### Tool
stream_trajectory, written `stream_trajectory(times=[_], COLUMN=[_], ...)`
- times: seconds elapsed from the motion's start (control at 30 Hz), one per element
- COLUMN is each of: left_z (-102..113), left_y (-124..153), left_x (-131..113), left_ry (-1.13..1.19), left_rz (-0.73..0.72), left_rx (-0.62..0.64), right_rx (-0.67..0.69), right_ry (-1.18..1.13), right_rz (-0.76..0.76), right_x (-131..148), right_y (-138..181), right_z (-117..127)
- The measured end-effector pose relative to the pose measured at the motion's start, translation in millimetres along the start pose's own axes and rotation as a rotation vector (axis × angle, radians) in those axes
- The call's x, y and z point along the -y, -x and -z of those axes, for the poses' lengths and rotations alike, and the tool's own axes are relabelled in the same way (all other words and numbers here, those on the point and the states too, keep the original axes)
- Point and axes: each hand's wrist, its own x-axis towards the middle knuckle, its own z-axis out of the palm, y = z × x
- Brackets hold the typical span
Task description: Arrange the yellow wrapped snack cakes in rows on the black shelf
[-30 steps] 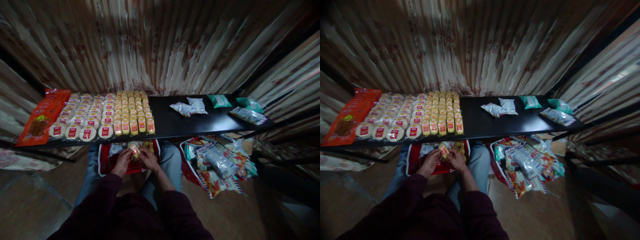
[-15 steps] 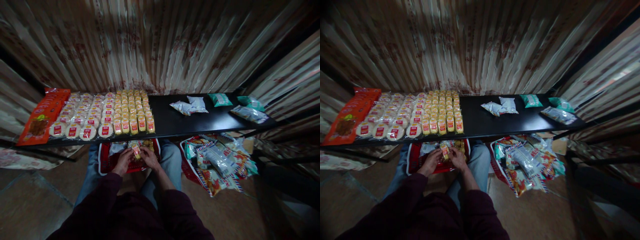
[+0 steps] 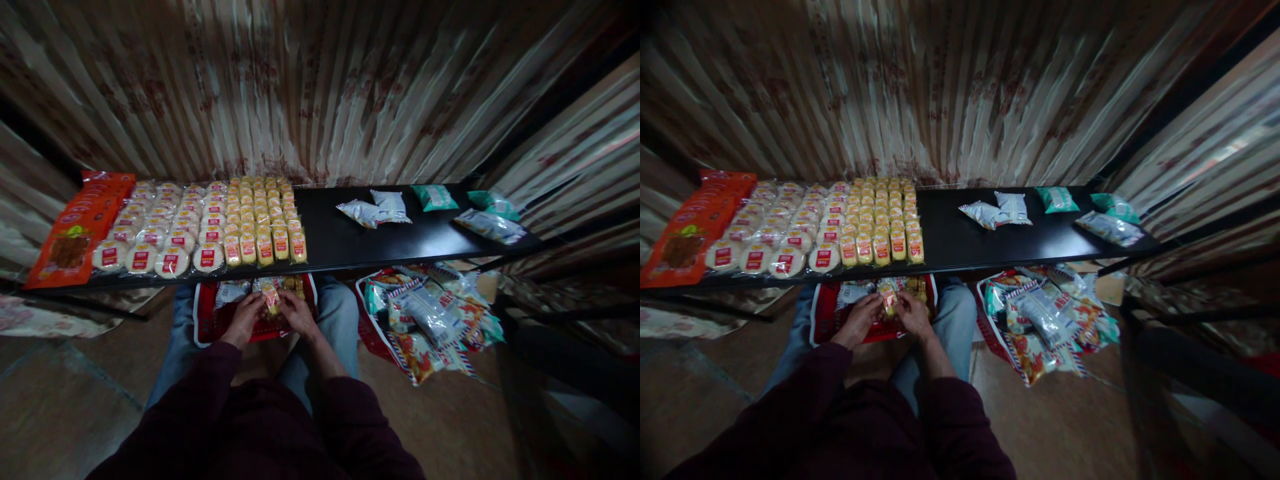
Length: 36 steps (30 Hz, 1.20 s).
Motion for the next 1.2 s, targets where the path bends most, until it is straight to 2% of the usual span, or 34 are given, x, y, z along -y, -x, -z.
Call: stream_trajectory(times=[0.23, 0.53, 0.7, 1.2], left_z=[-4.9, -17.4, -24.3, -32.9], left_y=[8.2, 22.6, 24.0, 35.3], left_x=[-6.1, -15.8, -16.9, -18.1], left_ry=[-0.041, -0.076, -0.091, -0.170], left_rz=[-0.007, -0.033, -0.070, -0.122], left_rx=[0.061, 0.147, 0.209, 0.082], right_rx=[-0.017, -0.110, -0.166, -0.242], right_ry=[0.057, -0.083, -0.075, -0.204], right_rz=[0.046, 0.054, 0.104, 0.140], right_x=[9.1, 17.0, 21.8, 25.5], right_y=[12.3, 26.7, 30.5, 33.5], right_z=[1.8, 1.1, 3.4, 10.0])
